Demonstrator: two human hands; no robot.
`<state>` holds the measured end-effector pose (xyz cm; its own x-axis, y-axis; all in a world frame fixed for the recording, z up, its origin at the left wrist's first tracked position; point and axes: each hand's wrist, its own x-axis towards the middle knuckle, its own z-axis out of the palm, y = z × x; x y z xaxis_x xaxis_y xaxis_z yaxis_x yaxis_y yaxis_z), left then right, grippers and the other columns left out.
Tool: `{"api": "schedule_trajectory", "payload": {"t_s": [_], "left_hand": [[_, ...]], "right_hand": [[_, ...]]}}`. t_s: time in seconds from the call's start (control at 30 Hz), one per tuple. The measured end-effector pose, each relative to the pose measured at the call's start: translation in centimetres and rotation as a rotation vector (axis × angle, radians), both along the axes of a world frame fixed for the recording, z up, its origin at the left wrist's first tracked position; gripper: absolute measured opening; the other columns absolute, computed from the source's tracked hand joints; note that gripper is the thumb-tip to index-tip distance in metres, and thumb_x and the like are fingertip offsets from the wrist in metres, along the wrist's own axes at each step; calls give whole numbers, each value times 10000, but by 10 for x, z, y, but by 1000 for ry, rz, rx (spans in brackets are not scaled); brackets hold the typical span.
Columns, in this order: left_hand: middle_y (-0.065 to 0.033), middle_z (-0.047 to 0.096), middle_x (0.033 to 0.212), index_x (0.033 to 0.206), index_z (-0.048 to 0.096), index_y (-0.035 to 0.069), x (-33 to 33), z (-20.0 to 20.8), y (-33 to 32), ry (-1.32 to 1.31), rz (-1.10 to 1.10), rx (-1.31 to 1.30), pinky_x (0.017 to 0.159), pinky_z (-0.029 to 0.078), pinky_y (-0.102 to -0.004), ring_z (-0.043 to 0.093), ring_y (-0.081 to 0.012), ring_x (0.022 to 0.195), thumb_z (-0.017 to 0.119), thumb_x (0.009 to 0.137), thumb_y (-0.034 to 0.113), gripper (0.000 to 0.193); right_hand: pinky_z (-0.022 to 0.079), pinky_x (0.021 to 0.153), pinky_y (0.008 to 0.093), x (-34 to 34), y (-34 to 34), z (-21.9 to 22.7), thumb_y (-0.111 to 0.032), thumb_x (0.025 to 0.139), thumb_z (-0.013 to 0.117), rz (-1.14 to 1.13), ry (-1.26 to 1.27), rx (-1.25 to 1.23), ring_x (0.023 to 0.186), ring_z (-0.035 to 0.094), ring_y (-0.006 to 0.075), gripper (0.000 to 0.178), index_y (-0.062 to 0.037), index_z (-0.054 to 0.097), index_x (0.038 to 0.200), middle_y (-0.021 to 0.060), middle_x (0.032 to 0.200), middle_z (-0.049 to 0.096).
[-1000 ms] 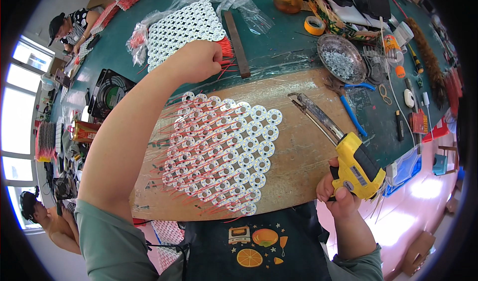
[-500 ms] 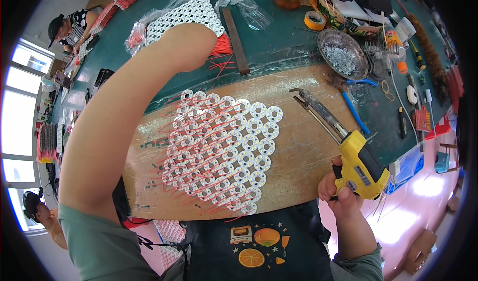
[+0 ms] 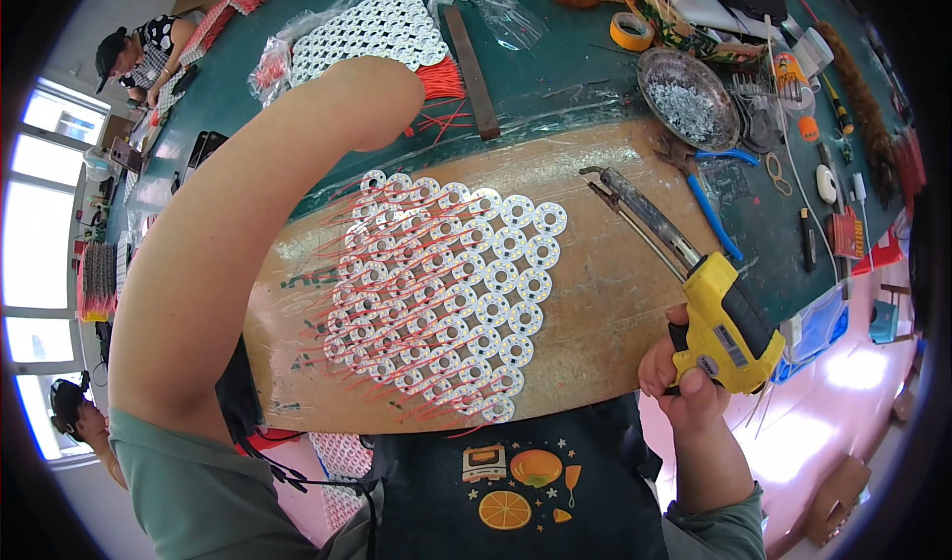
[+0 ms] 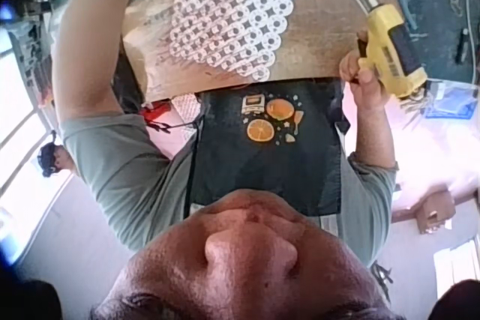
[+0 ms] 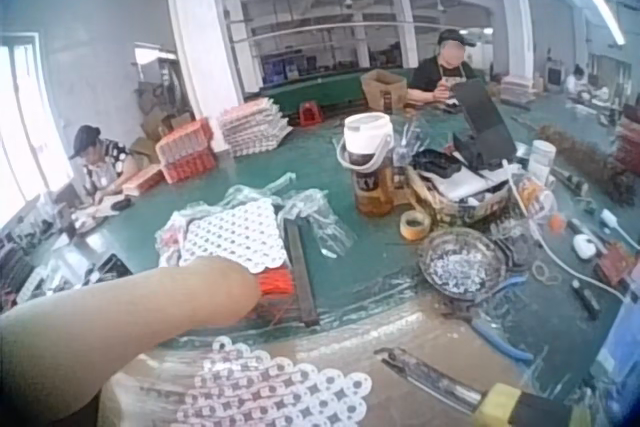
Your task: The person solders wires onto an array of circular LED circuit boards using a soldering iron, then sets the finished array aside. They place a new circuit board array on the workbench, position wires, and solder them onto the boards using the soldering iron.
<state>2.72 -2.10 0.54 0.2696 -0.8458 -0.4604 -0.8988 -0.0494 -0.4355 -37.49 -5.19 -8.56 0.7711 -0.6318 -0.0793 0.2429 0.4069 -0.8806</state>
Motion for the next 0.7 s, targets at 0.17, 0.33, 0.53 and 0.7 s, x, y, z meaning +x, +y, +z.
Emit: {"api": "schedule_trajectory", "payload": {"t_s": [0.17,0.33,0.53,0.7], "left_hand": [[-180,730,962,908,761,14,-5,1,0,-6,2,9,751,580,-439,713,-346,915,662,761,-4,178],[-180,731,976,921,760,23,-8,-2,11,-45,11,16,773,583,-441,712,-347,940,653,787,20,172],[-169,696,882,985,709,62,-25,-1,44,152,15,-432,771,534,-467,674,-362,927,614,891,134,151],[-130,706,916,1029,695,86,-99,-2,101,480,45,-579,739,520,-455,664,-341,876,614,938,205,170]], "right_hand": [[405,473,276,-1,0,-1,-433,827,798,3,-5,5,505,493,124,798,25,416,1357,11,665,507],[404,468,269,1,0,-2,-429,834,794,-1,-23,-14,498,492,121,794,31,413,1357,10,668,514],[400,458,264,0,0,-1,-448,831,794,-26,-20,-19,490,490,111,794,28,421,1344,5,664,518],[395,455,265,1,3,0,-484,822,791,-44,25,-58,486,481,110,813,26,425,1338,-5,645,502]]}}
